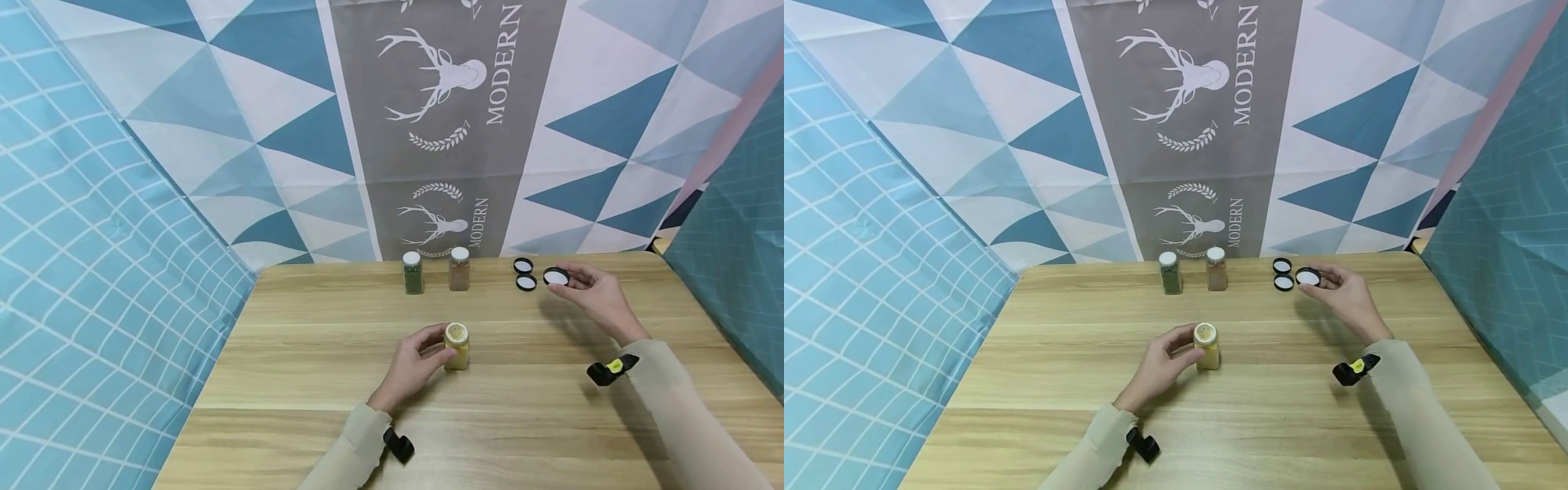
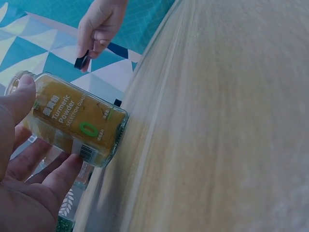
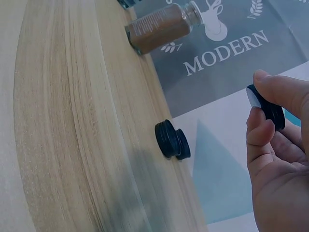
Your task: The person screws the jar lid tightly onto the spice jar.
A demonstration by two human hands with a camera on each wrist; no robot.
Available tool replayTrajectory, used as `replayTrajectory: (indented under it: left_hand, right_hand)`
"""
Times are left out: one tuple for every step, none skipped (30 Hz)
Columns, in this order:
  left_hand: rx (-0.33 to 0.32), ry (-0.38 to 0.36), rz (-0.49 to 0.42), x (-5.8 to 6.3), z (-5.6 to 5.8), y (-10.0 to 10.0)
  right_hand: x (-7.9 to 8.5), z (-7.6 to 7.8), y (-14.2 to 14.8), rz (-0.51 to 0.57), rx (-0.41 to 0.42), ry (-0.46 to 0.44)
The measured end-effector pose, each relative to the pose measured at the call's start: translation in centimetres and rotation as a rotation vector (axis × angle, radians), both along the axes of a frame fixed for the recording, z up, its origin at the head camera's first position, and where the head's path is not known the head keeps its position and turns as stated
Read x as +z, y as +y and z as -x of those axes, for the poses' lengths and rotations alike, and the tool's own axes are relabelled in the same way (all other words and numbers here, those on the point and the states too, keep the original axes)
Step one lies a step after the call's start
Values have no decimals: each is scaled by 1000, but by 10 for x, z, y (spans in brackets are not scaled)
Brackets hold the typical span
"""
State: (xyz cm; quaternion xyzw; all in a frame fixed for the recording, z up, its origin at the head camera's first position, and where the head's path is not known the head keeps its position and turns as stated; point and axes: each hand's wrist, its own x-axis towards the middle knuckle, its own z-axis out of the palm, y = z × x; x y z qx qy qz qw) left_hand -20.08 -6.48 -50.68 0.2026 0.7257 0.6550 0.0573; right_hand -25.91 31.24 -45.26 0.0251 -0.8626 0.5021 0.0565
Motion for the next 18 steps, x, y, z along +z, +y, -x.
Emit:
replayTrajectory:
  left_hand:
    - [-1, 0, 0, 0, 0, 0]
    - [-2, 0, 0, 0, 0, 0]
    - [-2, 0, 1, 0, -1, 0]
    - [-3, 1, 1, 0, -1, 0]
    - [-4, 2, 2, 1, -1, 0]
    - [-4, 2, 2, 1, -1, 0]
    - [-4, 2, 2, 1, -1, 0]
    - [-4, 1, 1, 1, -1, 0]
    - [-5, 0, 1, 1, -1, 0]
    - [-6, 0, 0, 1, -1, 0]
    - [-6, 0, 0, 1, -1, 0]
    - [-6, -1, -1, 1, -1, 0]
    - [-7, 0, 0, 1, -1, 0]
    - [-8, 2, 0, 1, 0, 0]
    - [-8, 4, 2, 1, 0, 0]
    - [-8, 6, 2, 0, 0, 0]
    - [-8, 7, 2, 0, 0, 0]
    - [-8, 8, 2, 0, 1, 0]
  right_hand:
    - [0, -1, 0, -6, -3, 1]
    - [0, -1, -1, -8, -4, 1]
    - [0, -2, -1, -9, -4, 3]
    - [1, -3, -1, -9, -5, 5]
    - [1, -3, -1, -9, -5, 8]
    - [1, -4, -2, -12, -7, 11]
    - [2, -5, -2, -12, -8, 15]
    - [2, -5, -2, -13, -6, 18]
    - [3, -5, -3, -15, -6, 21]
    - [3, -6, -3, -18, -6, 23]
    - [3, -6, -4, -21, -6, 24]
    - [4, -7, -4, -26, -6, 24]
    - [4, -8, -5, -30, -5, 24]
    - [5, -8, -6, -35, -4, 25]
    - [5, -9, -7, -38, -3, 25]
    - [5, -9, -8, -39, -2, 26]
    - [5, -10, -9, -39, -2, 27]
    - [5, -10, -10, -38, -2, 29]
